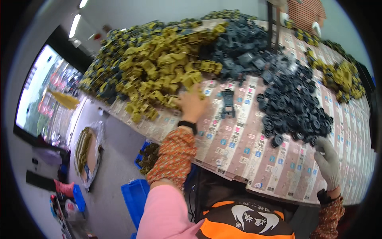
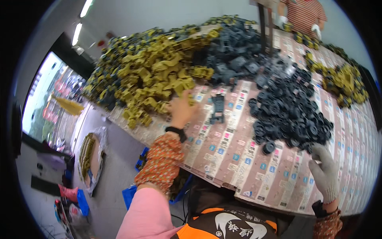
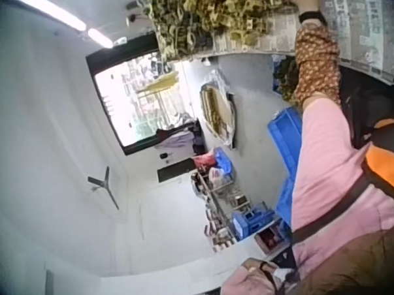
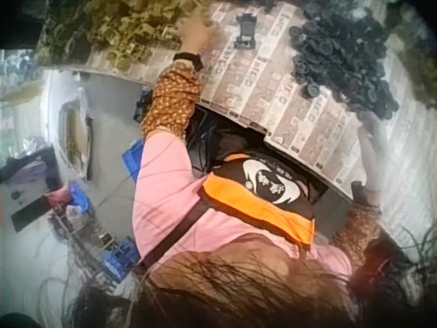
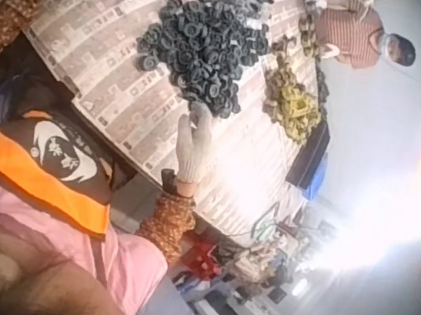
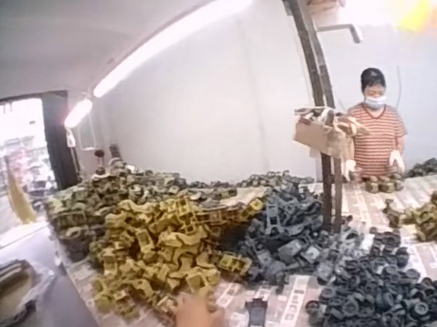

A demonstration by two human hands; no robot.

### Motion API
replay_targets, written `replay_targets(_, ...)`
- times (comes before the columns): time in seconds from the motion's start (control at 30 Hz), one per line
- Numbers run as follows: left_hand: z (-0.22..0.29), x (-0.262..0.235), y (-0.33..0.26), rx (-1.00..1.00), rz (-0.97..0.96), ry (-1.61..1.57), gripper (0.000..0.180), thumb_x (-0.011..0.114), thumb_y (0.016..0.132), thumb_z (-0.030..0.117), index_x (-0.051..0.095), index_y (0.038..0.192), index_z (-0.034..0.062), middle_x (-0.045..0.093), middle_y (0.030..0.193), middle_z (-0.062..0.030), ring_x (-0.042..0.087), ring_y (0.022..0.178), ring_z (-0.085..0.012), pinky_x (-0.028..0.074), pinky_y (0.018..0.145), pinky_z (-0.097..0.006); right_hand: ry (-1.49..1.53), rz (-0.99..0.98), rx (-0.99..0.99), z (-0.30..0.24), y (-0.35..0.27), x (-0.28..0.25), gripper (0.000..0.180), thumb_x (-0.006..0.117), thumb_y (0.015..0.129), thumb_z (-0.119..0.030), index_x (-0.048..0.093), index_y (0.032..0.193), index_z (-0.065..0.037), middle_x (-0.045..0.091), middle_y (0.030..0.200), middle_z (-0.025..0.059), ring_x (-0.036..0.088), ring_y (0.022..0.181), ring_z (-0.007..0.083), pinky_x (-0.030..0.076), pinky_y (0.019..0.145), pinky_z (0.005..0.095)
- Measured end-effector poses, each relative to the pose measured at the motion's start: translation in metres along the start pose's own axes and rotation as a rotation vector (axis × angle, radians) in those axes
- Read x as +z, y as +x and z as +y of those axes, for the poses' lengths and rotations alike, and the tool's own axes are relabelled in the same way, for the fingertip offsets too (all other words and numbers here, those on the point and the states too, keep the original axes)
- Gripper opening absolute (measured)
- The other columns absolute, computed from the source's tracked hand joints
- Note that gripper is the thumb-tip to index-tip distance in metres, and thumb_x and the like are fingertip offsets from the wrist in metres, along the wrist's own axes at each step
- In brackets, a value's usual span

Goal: The person sits at a workbench and repeatedly picks up yellow plastic housings and black circular components. They insert the black components into the yellow housings by hand and place the assembled units into a pile on the table.

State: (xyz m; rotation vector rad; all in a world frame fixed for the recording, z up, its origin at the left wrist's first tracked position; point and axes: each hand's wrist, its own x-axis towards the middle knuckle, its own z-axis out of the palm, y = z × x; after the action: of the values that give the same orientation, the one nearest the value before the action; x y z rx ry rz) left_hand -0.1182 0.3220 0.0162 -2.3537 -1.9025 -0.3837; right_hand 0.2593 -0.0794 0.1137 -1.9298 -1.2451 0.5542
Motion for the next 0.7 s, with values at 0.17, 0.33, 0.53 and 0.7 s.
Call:
replay_targets(0.17,0.006,-0.043,-0.063,0.263,0.137,-0.430,0.057,0.076,0.090,0.042,0.054,0.141,0.0261,0.067,0.118,-0.0140,0.058,0.115,-0.0345,0.031,0.104,-0.059,-0.123,0.003,0.012,0.015,-0.002,-0.011,0.032,0.062,0.093,-0.008,0.065,0.125,-0.003,0.067,0.108,0.0100,0.067,0.099,0.0186,0.055,0.084,0.0337)
replay_targets(0.33,0.050,-0.094,-0.152,0.519,-0.173,-0.573,0.054,0.079,0.087,0.034,0.060,0.136,0.0226,0.065,0.113,-0.0096,0.057,0.112,-0.0322,0.034,0.105,-0.052,-0.311,0.094,-0.136,0.028,0.008,0.008,0.023,0.064,0.095,-0.011,0.068,0.117,-0.004,0.069,0.109,0.0144,0.070,0.092,0.0324,0.056,0.079,0.0419)
replay_targets(0.53,0.075,-0.108,-0.209,0.752,-0.410,-0.340,0.070,0.084,0.084,0.035,0.055,0.145,0.0156,0.058,0.133,-0.0166,0.053,0.125,-0.0385,0.034,0.113,-0.053,-0.595,0.094,-0.247,0.016,0.041,0.050,0.014,0.066,0.092,-0.011,0.068,0.105,-0.005,0.066,0.097,0.0151,0.069,0.091,0.0365,0.058,0.077,0.0458)
replay_targets(0.7,0.078,-0.080,-0.184,0.531,-0.450,-0.789,0.082,0.081,0.090,0.031,0.037,0.157,0.0141,0.053,0.148,-0.0212,0.053,0.136,-0.0354,0.043,0.111,-0.047,-0.905,0.061,-0.296,0.006,0.057,0.069,0.022,0.071,0.084,-0.006,0.067,0.106,-0.007,0.065,0.104,0.0138,0.070,0.098,0.0314,0.061,0.078,0.0416)
